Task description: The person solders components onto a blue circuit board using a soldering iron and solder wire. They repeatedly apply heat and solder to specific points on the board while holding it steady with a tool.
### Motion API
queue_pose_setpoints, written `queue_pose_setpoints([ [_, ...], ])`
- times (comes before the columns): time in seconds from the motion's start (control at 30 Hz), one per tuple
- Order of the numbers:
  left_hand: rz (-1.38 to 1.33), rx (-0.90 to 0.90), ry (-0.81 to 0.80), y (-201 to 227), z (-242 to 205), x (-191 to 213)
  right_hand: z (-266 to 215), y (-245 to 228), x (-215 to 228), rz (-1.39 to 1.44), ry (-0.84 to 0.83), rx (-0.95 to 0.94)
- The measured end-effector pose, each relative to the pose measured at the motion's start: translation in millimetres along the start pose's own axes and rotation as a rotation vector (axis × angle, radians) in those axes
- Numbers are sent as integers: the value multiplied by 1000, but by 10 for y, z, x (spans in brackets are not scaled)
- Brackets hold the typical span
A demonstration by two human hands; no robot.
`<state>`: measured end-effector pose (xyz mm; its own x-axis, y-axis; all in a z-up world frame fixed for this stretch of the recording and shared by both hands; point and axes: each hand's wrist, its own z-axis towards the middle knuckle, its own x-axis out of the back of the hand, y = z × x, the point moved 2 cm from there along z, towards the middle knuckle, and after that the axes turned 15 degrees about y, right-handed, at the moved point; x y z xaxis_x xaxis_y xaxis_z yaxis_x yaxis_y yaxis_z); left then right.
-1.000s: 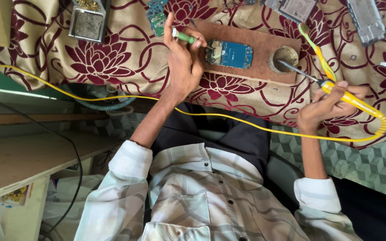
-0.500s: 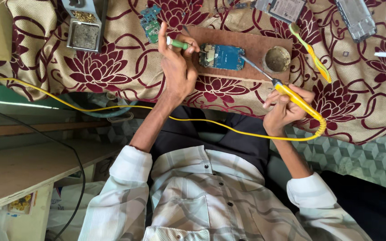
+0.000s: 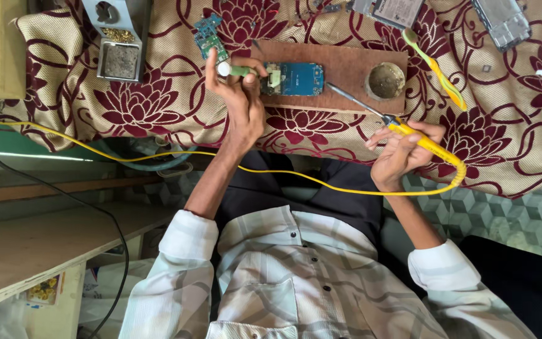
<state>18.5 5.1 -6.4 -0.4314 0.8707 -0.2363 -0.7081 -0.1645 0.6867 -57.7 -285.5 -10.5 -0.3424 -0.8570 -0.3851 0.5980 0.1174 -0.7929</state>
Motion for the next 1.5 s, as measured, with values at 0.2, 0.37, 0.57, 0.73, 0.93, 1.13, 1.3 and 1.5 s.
queue_pose_setpoints([
  [0.2,123,6,-78,34,-25,23,32,5,-38,-15,22,-86],
  [0.37,151,-37,-92,130,14,4,121,137,-46,26,69,-153],
  [0.57,178,13,-24,148,47,17,170,247,62,27,178,-236],
  [0.73,149,27,-8,109,-2,24,115,242,104,-27,197,-262],
  [0.93,179,25,-16,95,4,28,141,224,75,5,224,-234],
  [1.13,174,27,-3,92,16,-8,163,239,98,12,212,-218],
  [1.3,156,25,-12,95,16,5,164,257,107,40,210,-241],
  [1.5,123,45,-23,72,16,-5,158,252,87,43,211,-222],
])
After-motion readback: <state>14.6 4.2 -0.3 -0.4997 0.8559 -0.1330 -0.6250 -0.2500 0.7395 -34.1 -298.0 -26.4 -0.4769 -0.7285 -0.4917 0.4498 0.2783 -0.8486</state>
